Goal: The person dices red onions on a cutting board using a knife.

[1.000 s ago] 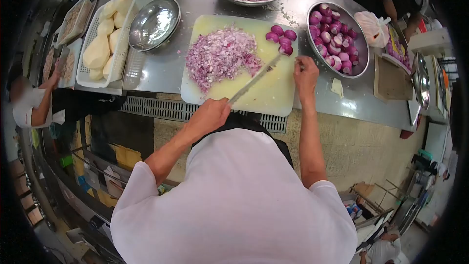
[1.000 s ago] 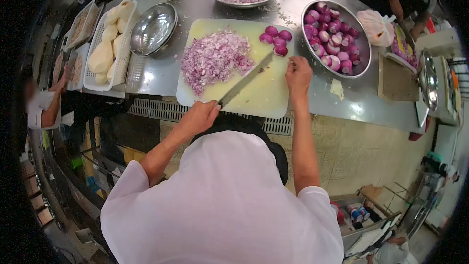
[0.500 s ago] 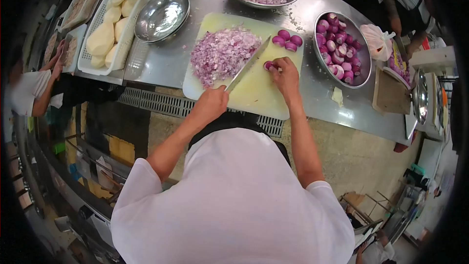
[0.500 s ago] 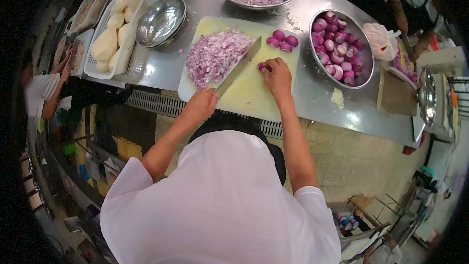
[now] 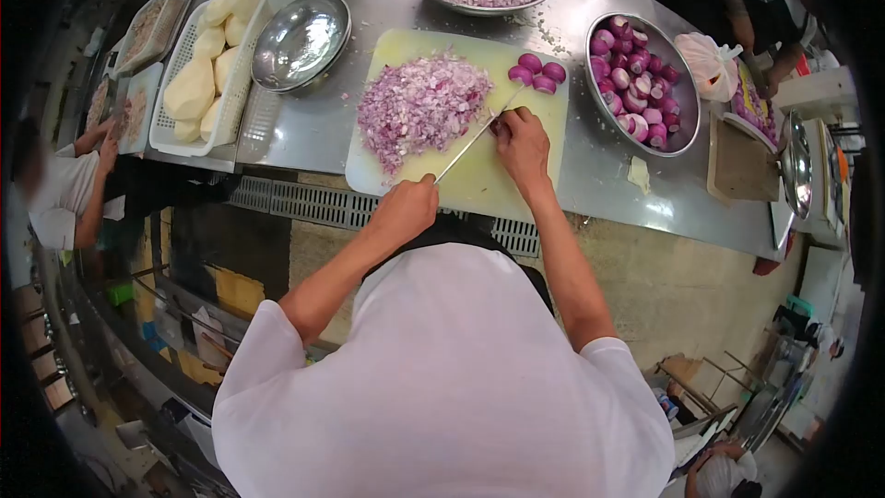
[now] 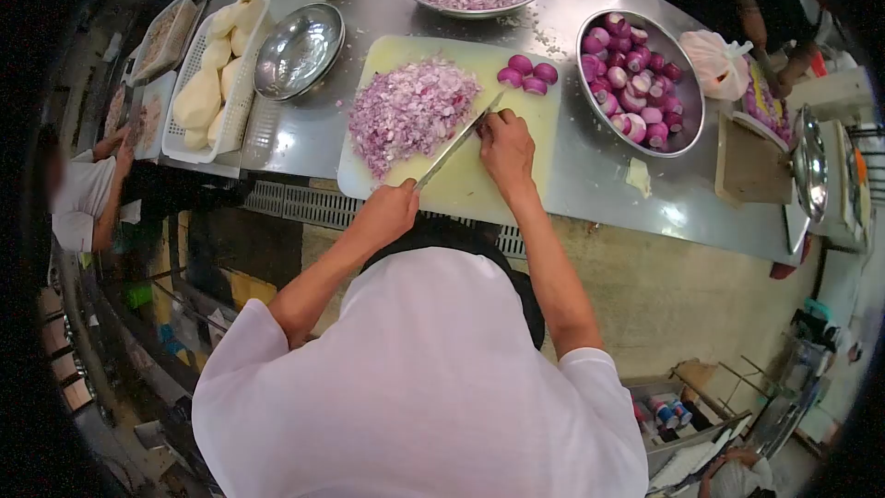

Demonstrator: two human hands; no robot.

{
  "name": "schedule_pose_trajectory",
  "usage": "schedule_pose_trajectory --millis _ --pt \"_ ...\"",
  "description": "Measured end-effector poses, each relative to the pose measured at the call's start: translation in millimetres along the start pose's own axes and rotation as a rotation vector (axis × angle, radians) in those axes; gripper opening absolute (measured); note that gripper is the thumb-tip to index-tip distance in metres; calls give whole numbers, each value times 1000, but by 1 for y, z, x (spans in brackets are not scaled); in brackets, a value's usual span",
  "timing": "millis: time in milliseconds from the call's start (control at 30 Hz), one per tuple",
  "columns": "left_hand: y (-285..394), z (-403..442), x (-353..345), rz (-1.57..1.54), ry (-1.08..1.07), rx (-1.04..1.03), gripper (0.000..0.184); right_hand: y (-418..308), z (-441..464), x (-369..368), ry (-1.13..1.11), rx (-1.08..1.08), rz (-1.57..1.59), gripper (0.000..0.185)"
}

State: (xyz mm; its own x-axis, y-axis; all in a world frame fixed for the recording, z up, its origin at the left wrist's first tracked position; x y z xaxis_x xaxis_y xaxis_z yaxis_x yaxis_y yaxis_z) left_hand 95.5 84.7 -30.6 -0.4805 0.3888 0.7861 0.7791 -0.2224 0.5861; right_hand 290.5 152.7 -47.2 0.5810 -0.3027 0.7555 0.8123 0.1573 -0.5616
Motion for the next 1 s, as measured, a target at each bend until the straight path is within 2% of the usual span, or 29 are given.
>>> schedule_pose_trajectory --millis 333,400,467,700,900,1000 --pt "14 7 10 6 12 -99 22 3 -7 5 74 -3 1 10" --pt "23 -1 17 1 -33 -53 22 2 -7 6 75 1 14 10" --pt "-1 9 -3 19 -12 -68 22 -2 -8 9 79 -10 24 10" --pt "17 1 7 22 5 -127 21 1 -10 7 102 -10 62 11" --pt "28 -3 17 9 -32 -82 21 2 -12 10 121 30 71 11" --pt "9 10 0 31 -28 -96 21 7 -18 8 117 -18 88 11"
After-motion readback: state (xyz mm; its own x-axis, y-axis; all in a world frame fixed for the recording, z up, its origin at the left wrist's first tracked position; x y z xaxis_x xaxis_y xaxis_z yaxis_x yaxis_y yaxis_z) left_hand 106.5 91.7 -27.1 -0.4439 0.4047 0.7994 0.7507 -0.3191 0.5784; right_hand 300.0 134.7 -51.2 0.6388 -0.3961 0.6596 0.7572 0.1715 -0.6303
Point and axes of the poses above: each hand's wrist, its own z-axis towards the middle knuckle, its own x-axis out of the back of the hand, y = z × x, the point moved 8 cm from there along z, towards the middle knuckle, and after that the axes turned 1 degree about -x, right-handed, at the moved point
